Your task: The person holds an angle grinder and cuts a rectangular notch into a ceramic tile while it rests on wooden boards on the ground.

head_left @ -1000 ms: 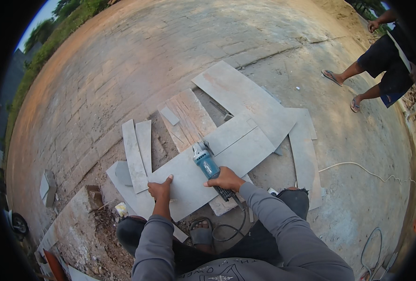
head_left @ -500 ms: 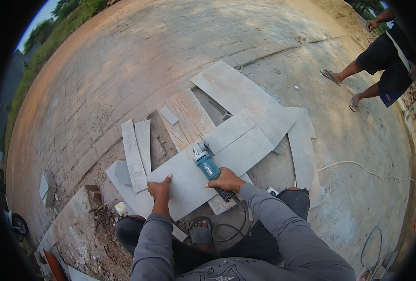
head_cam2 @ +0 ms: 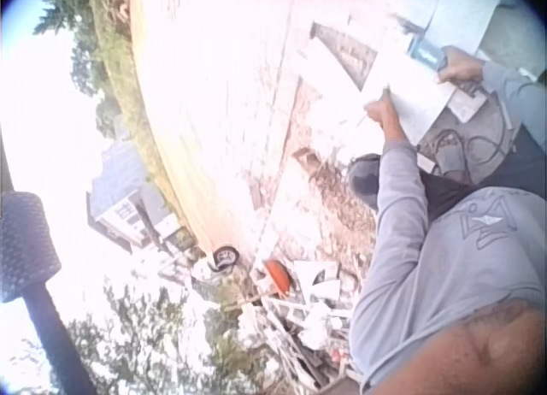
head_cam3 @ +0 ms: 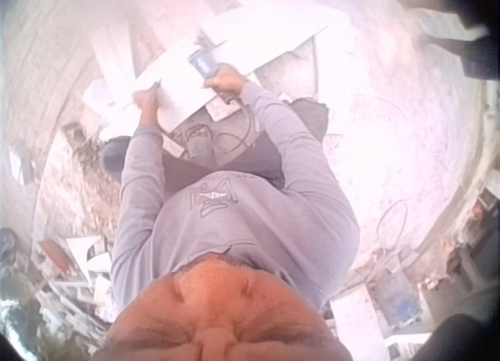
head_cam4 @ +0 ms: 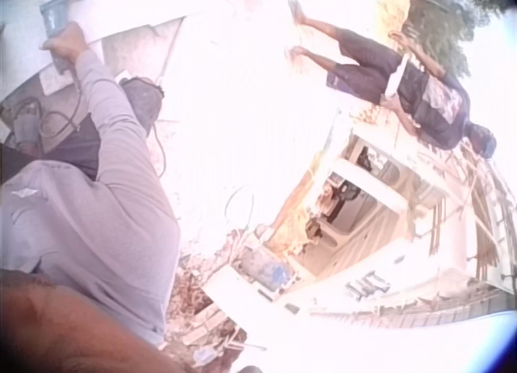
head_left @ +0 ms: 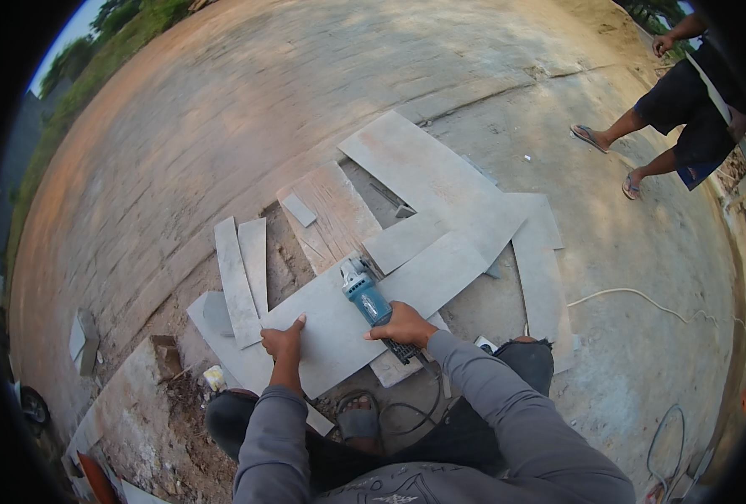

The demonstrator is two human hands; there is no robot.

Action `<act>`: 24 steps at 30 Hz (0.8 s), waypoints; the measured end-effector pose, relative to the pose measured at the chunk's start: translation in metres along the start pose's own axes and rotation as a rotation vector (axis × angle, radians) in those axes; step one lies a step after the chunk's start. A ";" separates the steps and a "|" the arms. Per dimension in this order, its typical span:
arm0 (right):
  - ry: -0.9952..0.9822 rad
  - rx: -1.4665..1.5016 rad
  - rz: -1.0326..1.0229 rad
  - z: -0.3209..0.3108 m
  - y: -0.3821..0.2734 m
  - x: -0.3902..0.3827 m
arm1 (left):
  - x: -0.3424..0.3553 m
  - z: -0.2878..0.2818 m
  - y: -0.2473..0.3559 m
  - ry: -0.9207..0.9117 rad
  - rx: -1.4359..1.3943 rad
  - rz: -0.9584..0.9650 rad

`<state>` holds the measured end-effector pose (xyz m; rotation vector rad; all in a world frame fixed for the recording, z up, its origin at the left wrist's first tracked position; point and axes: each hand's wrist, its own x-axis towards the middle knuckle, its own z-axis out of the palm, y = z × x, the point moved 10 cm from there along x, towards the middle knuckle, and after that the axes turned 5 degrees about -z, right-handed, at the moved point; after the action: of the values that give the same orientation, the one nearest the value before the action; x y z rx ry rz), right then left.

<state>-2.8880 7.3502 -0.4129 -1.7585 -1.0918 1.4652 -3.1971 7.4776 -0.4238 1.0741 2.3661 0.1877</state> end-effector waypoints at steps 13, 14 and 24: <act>0.155 0.140 -0.197 -0.047 -0.052 -0.034 | -0.034 0.054 0.119 0.033 0.380 0.840; 0.167 0.163 -0.197 -0.052 -0.056 -0.040 | -0.036 0.062 0.122 -0.020 0.491 0.834; 0.325 0.371 -0.196 -0.092 -0.041 -0.091 | -0.020 0.048 0.125 -0.192 0.375 0.747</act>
<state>-2.8116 7.2958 -0.3146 -1.5118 -0.7440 1.1284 -3.0789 7.5435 -0.4149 2.0231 1.7664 -0.1021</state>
